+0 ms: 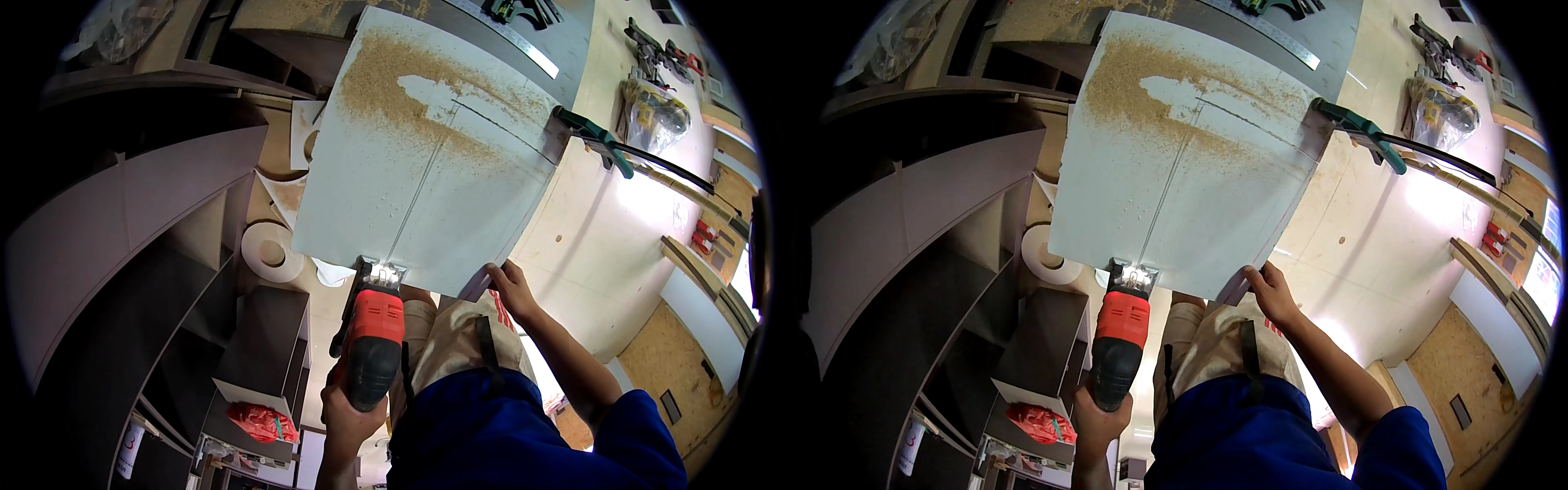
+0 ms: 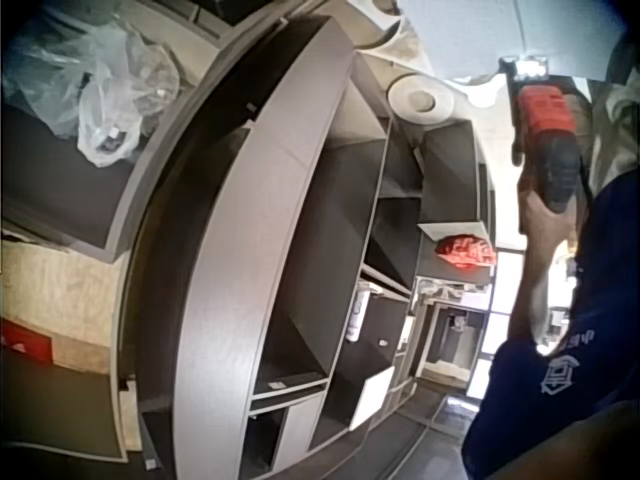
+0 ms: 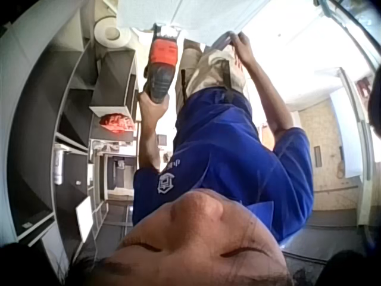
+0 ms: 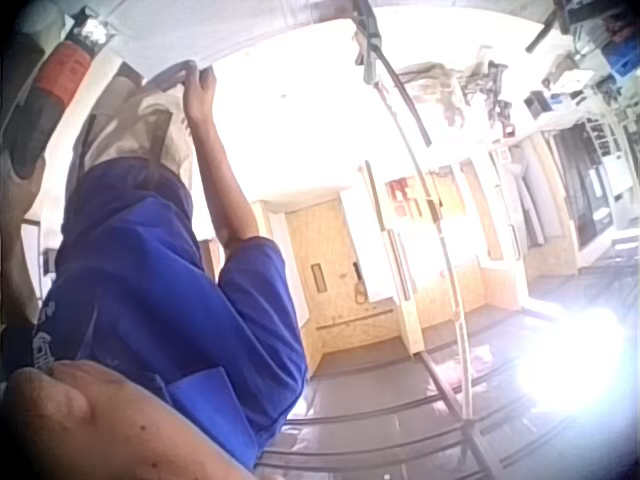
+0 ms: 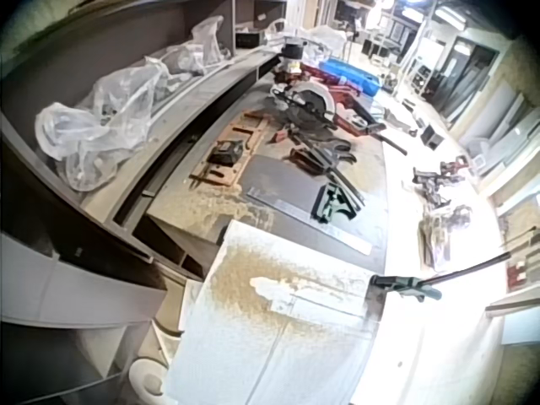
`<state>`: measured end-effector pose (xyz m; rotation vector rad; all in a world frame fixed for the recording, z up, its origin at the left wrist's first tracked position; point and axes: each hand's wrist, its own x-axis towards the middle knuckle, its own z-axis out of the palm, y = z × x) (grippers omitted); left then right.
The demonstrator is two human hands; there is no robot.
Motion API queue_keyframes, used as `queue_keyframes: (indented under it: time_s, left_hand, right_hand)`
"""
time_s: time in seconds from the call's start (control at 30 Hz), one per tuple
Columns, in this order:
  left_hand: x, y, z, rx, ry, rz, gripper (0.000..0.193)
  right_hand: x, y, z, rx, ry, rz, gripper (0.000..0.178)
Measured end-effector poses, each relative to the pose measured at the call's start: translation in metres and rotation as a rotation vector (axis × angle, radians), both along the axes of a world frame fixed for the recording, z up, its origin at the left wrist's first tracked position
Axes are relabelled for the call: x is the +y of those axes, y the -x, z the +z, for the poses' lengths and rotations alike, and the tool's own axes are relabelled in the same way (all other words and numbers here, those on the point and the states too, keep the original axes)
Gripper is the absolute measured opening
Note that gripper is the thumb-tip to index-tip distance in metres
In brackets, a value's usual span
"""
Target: The person uses a jigsaw to cut a straight line through a white board clamped to a workbench. After completing the cut, the person removes the clamp, sets the jigsaw down, and carries the cut piece to a nearby table.
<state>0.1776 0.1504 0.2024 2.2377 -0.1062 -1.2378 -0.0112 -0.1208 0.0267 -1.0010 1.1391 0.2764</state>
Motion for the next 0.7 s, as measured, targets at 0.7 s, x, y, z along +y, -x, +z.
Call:
queue_keyframes:
  time_s: [0.7]
  left_hand:
    - [-0.0034, -0.0011, -0.0002, 0.017, -0.011, 0.007, 0.043]
  right_hand:
    - [0.0026, 0.0002, -0.0026, -0.036, -0.026, -0.045, 0.036]
